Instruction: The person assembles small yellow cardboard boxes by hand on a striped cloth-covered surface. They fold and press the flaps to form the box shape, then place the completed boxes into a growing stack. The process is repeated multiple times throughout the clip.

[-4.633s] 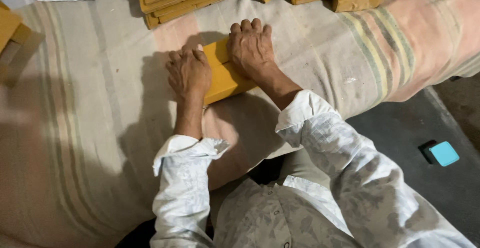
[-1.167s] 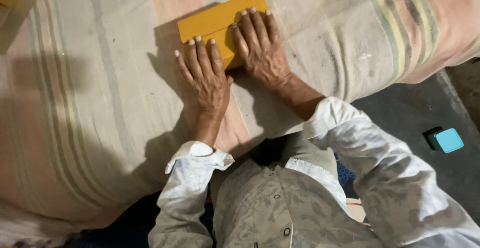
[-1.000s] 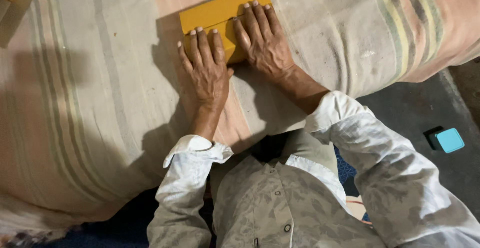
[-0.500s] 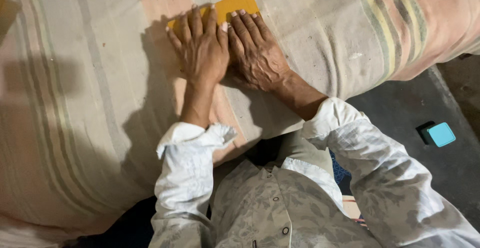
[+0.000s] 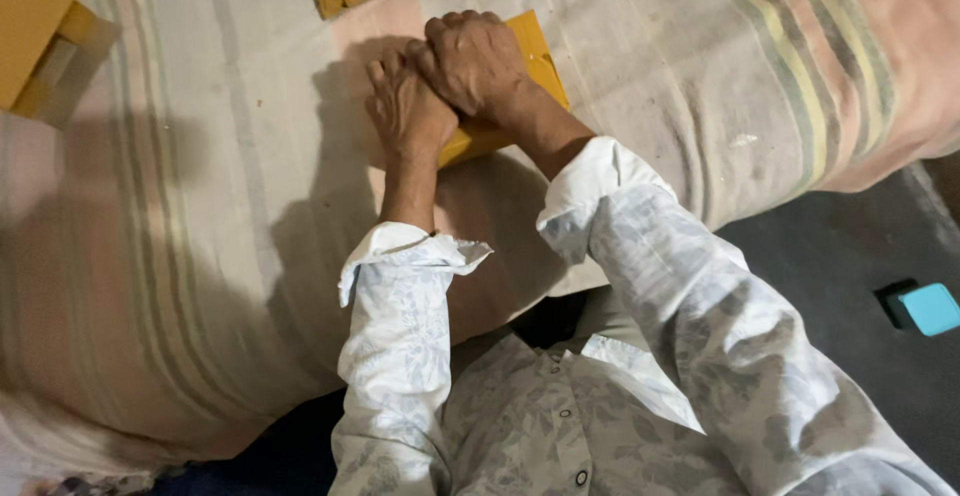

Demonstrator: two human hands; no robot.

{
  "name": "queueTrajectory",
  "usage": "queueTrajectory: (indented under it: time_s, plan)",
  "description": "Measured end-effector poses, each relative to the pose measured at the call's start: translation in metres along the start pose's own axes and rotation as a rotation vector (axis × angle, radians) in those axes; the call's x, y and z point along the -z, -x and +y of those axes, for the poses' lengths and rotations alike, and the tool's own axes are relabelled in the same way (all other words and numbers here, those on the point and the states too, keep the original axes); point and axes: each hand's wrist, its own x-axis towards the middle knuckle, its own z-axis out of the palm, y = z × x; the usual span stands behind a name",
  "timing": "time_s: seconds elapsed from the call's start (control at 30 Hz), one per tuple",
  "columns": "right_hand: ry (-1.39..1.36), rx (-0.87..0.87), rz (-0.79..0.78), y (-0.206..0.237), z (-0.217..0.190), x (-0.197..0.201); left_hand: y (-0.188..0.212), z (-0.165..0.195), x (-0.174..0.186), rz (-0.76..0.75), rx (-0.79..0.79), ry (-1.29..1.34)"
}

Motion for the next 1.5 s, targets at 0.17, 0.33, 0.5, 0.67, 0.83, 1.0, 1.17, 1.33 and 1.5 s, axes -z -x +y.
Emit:
queueTrajectory:
  time_s: [0.17, 0.33, 0.5, 0.67, 0.83, 1.0, 1.17, 1.33, 1.5]
  plan:
    - [0.194, -0.161, -0.261, 0.014, 0.043, -0.001, 0.002, 0.002, 0.0, -0.066, 0.064, 0.088]
    - [0.427, -0.133, -0.095, 0.036, 0.057, 0.011, -0.001, 0.012, 0.006, -0.069, 0.077, 0.109]
    - [0.5, -0.028, -0.109, 0.016, 0.022, -0.005, -0.006, 0.005, 0.003, -0.133, 0.11, 0.154]
    - [0.072, -0.147, -0.365, -0.001, 0.025, -0.013, -0.008, 0.0, -0.005, -0.081, 0.121, 0.161]
    - [0.28, -0.013, -0.212, 0.016, 0.054, -0.014, -0.005, 0.006, -0.006, -0.052, 0.104, 0.111]
    - [0.373, -0.219, -0.139, 0.035, 0.066, 0.001, -0.004, 0.008, 0.0, -0.071, 0.175, 0.134]
    - [0.268, -0.351, -0.348, 0.017, 0.007, 0.005, -0.002, 0.008, -0.002, 0.02, 0.304, 0.151]
    - [0.195, -0.425, -0.417, 0.024, -0.004, 0.016, -0.003, -0.008, -0.006, -0.051, 0.275, 0.163]
    - [0.227, -0.655, -0.342, 0.041, 0.028, 0.034, -0.002, -0.023, -0.003, -0.158, 0.307, 0.21]
